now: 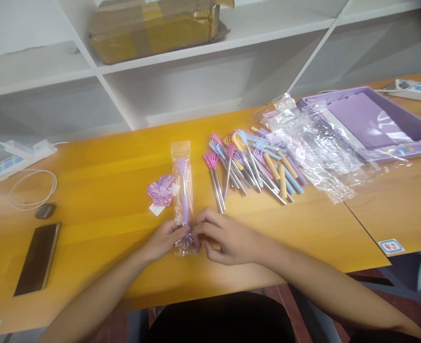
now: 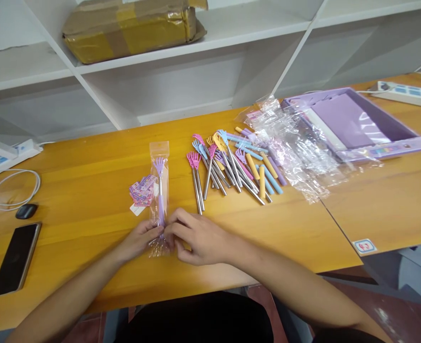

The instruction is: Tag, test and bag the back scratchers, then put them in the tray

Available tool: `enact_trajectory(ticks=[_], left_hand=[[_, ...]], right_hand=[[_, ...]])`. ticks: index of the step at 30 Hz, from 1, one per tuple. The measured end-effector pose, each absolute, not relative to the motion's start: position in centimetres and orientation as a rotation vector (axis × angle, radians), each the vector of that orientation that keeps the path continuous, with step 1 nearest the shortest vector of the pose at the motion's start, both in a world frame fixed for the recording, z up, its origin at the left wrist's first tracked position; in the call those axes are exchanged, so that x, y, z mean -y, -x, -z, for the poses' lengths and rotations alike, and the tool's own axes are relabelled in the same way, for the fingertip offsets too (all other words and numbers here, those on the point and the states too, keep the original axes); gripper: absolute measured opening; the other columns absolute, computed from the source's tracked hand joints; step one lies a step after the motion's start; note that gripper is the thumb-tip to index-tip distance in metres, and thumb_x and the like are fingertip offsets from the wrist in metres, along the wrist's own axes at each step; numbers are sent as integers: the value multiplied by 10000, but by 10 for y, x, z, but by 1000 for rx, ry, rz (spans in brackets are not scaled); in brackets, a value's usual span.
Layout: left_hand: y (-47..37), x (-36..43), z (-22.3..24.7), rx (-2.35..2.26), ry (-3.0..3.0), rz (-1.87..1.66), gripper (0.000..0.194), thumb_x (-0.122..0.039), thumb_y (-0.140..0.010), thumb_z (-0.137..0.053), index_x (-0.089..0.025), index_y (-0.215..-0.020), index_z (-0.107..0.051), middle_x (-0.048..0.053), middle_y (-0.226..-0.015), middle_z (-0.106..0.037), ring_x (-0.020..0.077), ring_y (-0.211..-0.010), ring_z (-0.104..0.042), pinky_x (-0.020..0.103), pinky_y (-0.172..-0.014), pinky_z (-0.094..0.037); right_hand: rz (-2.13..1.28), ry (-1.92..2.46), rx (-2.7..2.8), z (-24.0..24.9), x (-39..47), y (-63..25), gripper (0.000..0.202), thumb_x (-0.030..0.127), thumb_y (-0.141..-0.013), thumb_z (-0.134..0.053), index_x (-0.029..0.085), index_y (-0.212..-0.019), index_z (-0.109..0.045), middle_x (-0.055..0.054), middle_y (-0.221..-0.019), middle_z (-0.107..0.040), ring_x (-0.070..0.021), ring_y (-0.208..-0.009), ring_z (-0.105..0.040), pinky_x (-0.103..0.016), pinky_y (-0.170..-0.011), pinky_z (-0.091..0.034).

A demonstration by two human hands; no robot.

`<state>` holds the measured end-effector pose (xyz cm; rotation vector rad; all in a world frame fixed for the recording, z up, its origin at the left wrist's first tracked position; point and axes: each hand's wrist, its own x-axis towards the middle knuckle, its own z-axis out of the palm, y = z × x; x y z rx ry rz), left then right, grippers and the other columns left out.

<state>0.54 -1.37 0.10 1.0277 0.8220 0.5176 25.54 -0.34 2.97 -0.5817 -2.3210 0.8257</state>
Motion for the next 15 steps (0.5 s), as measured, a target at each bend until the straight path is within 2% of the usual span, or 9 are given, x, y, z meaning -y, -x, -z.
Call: enact_trajectory(ticks=[2,3,5,8,10,13,15], left_hand=[[-4,13,3,-814,-978,-523,420,-565,-997,-676,-161,-981,-791,96,-901,-802,228,-777,-750,331,-765,-584],[-4,13,5,-833,-969,-542,407,-559,-985,-697,-162,-990,-791,88,-903,-798,218,-775,-740,315,-750,-572],[-2,13,9,-886,-987,-583,387,-544,-959,-741,-164,-1000,-799,74,-921,-793,208,-822,-725,293,-764,-552],[-2,13,11,-911,-1028,-593,376,-528,-949,-760,-169,-1047,-814,75,-968,-792,225,-905,-720,311,-840,-552],[-4,13,10,-898,-1016,-607,378,-496,-940,-781,-187,-1157,-801,79,-1029,-792,233,-940,-721,328,-875,-555],[-7,13,7,-910,-955,-674,491,-453,-907,-830,-224,-1331,-738,85,-1102,-782,230,-960,-722,322,-876,-555],[-9,13,5,-936,-918,-717,524,-436,-896,-845,-236,-1364,-719,83,-1090,-776,224,-952,-721,314,-866,-552]], right_hand=[[-742,545,2378,-30,4,-255,395,79,-882,-616,178,-1263,-644,-114,-1140,-601,-206,-992,-614,-328,-827,-581],[-695,525,2412,-29,4,-255,387,90,-904,-616,181,-1279,-646,-118,-1146,-604,-207,-992,-608,-332,-832,-574],[-654,528,2470,-28,5,-253,245,163,-986,-621,202,-1223,-669,-105,-1130,-632,-196,-954,-607,-329,-825,-557],[-806,734,2467,-28,7,-251,68,269,-1050,-642,214,-1088,-657,-36,-1006,-684,-157,-856,-624,-288,-779,-532],[-834,746,2454,-27,7,-250,57,271,-1061,-637,216,-1053,-650,-20,-997,-713,-154,-863,-653,-288,-787,-532],[-620,492,2463,-24,7,-249,81,256,-1071,-598,216,-1045,-664,-61,-1103,-742,-191,-964,-687,-341,-842,-545],[-561,437,2406,-22,6,-249,67,227,-1065,-583,214,-1079,-647,-77,-1101,-748,-206,-1000,-694,-362,-867,-557]])
